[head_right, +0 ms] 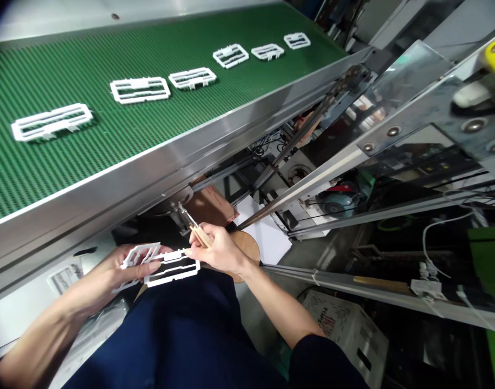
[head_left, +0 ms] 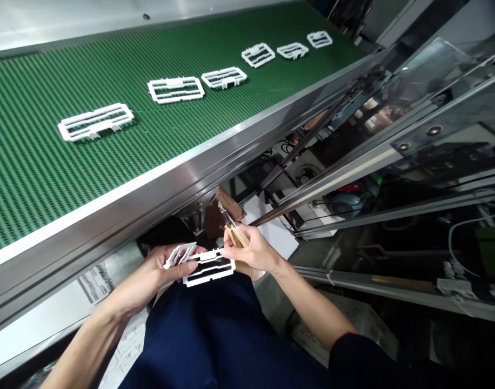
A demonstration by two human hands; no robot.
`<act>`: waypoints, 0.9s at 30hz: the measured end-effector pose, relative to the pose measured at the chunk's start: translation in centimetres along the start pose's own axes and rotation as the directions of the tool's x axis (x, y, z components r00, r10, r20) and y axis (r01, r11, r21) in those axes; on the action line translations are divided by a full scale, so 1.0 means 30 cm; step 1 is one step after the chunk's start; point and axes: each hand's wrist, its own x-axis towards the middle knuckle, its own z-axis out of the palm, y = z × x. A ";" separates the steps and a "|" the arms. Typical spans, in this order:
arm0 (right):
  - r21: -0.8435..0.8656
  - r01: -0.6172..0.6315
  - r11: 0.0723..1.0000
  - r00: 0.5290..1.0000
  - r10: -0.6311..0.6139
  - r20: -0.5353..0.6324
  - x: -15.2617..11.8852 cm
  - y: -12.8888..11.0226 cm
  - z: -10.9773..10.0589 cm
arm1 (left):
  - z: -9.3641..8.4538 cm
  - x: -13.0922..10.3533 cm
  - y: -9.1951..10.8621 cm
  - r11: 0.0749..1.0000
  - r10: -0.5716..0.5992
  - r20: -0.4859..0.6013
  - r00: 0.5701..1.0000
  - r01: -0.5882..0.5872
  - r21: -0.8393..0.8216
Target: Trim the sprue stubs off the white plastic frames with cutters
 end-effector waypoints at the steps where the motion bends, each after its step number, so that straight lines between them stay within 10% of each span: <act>1: -0.019 0.012 1.000 1.000 -0.012 -0.015 -0.003 0.001 0.000 | -0.001 -0.004 -0.002 0.999 -0.020 -0.038 0.999 0.019 -0.042; 6: -0.067 0.065 0.996 0.991 -0.072 -0.111 -0.016 0.010 -0.003 | -0.008 -0.037 -0.023 0.978 -0.023 -0.177 0.984 -0.014 -0.208; 27: -0.095 0.027 0.995 0.993 -0.038 -0.113 -0.033 0.076 0.011 | 0.017 -0.040 -0.056 0.954 0.146 -0.194 0.970 -0.086 0.288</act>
